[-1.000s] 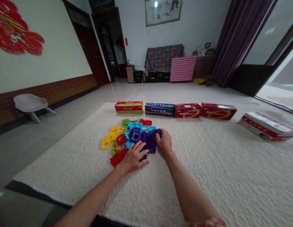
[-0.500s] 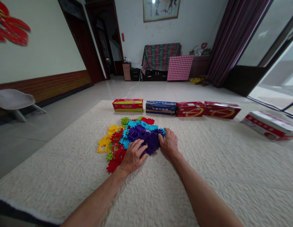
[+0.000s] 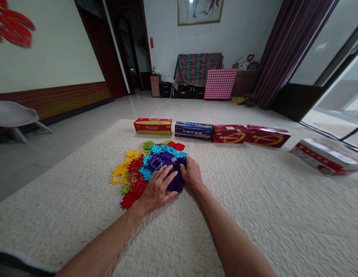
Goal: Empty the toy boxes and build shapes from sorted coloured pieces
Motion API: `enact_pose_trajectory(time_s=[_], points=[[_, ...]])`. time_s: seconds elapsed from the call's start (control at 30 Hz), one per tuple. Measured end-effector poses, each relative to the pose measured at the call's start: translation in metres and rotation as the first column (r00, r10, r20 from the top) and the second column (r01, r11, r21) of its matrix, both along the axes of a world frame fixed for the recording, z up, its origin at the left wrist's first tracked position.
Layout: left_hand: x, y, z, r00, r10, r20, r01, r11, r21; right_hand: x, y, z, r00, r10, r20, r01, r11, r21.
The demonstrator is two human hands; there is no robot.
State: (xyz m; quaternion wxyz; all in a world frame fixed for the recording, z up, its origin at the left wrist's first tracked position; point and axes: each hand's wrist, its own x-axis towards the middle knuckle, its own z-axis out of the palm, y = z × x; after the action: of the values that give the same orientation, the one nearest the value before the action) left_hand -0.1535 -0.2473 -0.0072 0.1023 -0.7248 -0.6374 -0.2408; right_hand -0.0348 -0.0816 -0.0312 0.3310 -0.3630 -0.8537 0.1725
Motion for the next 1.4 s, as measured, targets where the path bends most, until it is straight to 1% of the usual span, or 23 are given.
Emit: enact_pose_trajectory(time_s=[0.1,0.23,0.37,0.53,0.6,0.63,0.67,0.7,0.77,0.8,0.83,0.9,0.97,1.0,1.07,1.13,1.2,1.27,1.33,1.4], points=[[0.004,-0.001,0.002,0.999,-0.011,-0.045,0.008,0.998,-0.065,-0.002,-0.006,0.001,0.994,0.087,-0.064,-0.091,0.994,-0.062],[0.003,-0.001,0.003,0.997,0.047,-0.061,-0.054,0.992,-0.118,0.0,-0.012,0.007,0.972,0.158,-0.174,-0.183,0.973,-0.138],[-0.003,0.0,0.003,0.989,0.133,-0.061,-0.138,0.987,-0.083,0.0,-0.018,0.008,0.93,0.272,-0.245,-0.314,0.937,-0.152],[-0.016,0.0,0.0,0.967,0.249,-0.062,-0.25,0.968,-0.019,-0.003,-0.03,0.009,0.883,0.401,-0.244,-0.443,0.884,-0.149],[-0.022,-0.001,-0.002,0.953,0.298,-0.061,-0.298,0.955,0.005,-0.004,-0.033,0.01,0.854,0.435,-0.284,-0.485,0.864,-0.134],[-0.025,-0.002,-0.002,0.944,0.325,-0.058,-0.325,0.946,0.021,-0.003,-0.033,0.011,0.845,0.43,-0.317,-0.484,0.867,-0.115],[-0.028,-0.003,-0.002,0.935,0.352,-0.053,-0.35,0.936,0.039,-0.003,-0.032,0.011,0.846,0.396,-0.358,-0.453,0.887,-0.088],[-0.031,-0.004,-0.002,0.925,0.377,-0.047,-0.374,0.925,0.061,-0.002,-0.028,0.011,0.855,0.332,-0.399,-0.385,0.921,-0.06],[-0.034,-0.006,0.0,0.908,0.417,-0.032,-0.411,0.905,0.106,0.001,-0.018,0.01,0.879,0.142,-0.455,-0.17,0.985,-0.021],[-0.034,-0.005,0.002,0.903,0.429,-0.028,-0.422,0.898,0.125,0.002,-0.012,0.009,0.888,0.037,-0.458,-0.054,0.998,-0.023],[-0.033,-0.004,0.005,0.9,0.434,-0.03,-0.427,0.894,0.135,0.003,-0.006,0.007,0.898,-0.056,-0.436,0.043,0.998,-0.04],[-0.03,0.005,0.014,0.903,0.427,-0.055,-0.418,0.9,0.126,0.005,0.001,0.005,0.93,-0.176,-0.321,0.157,0.984,-0.082],[-0.025,0.024,0.025,0.913,0.394,-0.102,-0.388,0.919,0.074,0.005,0.001,0.005,0.967,-0.219,-0.131,0.208,0.974,-0.088],[-0.023,0.038,0.031,0.92,0.372,-0.124,-0.37,0.928,0.038,0.005,-0.002,0.006,0.974,-0.226,-0.018,0.225,0.972,-0.069],[-0.02,0.07,0.039,0.933,0.321,-0.162,-0.331,0.943,-0.041,0.005,-0.01,0.009,0.952,-0.242,0.19,0.25,0.968,-0.018],[-0.016,0.106,0.043,0.939,0.301,-0.168,-0.324,0.937,-0.129,0.006,-0.017,0.012,0.912,-0.254,0.321,0.266,0.964,0.007],[-0.013,0.138,0.043,0.946,0.289,-0.15,-0.316,0.925,-0.211,0.007,-0.021,0.015,0.893,-0.251,0.374,0.268,0.963,0.007],[-0.009,0.163,0.04,0.954,0.266,-0.136,-0.295,0.912,-0.285,0.007,-0.021,0.016,0.888,-0.25,0.386,0.267,0.964,0.009],[-0.007,0.178,0.036,0.961,0.246,-0.126,-0.276,0.883,-0.38,0.007,-0.018,0.014,0.894,-0.253,0.37,0.265,0.964,0.019],[-0.009,0.186,0.034,0.965,0.232,-0.119,-0.26,0.839,-0.477,0.007,-0.015,0.012,0.907,-0.245,0.344,0.251,0.968,0.028]])
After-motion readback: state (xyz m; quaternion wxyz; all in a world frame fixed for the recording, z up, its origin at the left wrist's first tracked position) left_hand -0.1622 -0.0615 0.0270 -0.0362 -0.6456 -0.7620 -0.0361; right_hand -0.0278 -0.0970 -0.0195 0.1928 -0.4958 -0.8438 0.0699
